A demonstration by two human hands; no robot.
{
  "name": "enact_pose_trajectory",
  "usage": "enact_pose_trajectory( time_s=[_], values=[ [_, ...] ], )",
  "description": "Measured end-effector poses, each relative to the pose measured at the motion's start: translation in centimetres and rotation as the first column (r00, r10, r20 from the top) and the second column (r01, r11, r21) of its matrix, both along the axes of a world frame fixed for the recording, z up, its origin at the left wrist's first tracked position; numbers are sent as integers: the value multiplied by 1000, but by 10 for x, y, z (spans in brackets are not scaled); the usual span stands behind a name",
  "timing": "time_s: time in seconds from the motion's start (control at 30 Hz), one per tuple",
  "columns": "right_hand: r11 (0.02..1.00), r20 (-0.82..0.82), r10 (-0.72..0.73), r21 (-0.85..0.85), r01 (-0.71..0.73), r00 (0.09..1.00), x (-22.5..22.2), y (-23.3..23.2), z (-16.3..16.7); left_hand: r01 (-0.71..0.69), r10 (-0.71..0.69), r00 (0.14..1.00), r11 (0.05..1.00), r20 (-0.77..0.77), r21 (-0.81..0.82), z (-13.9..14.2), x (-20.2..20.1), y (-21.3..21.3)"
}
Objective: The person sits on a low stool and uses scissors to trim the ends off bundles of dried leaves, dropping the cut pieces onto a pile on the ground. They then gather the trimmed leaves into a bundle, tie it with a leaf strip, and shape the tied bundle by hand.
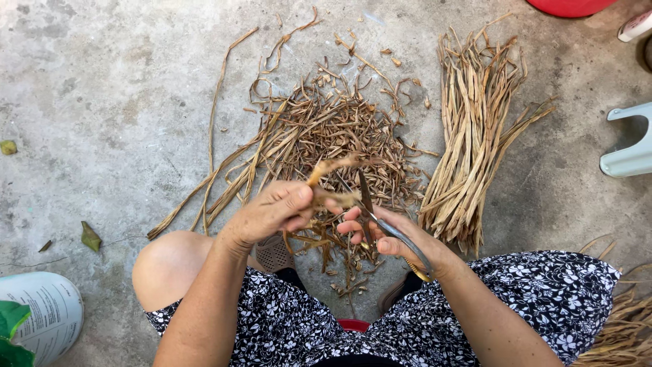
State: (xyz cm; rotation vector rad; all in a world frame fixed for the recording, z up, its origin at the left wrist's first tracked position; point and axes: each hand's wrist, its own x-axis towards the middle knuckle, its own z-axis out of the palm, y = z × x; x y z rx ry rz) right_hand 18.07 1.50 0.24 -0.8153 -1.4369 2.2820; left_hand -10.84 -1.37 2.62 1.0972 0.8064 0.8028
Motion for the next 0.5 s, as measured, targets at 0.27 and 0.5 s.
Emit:
enact_pose_trajectory(
  time_s=[0.27,0.5],
  values=[
    [972,100,-211,124,198,972,13,6,-19,126,-145,960,988,-238,-93,6,7,1],
    [919,89,-393,44,391,915,6,9,-26,18,-20,986,1000,-163,-14,2,6,2]
  ],
)
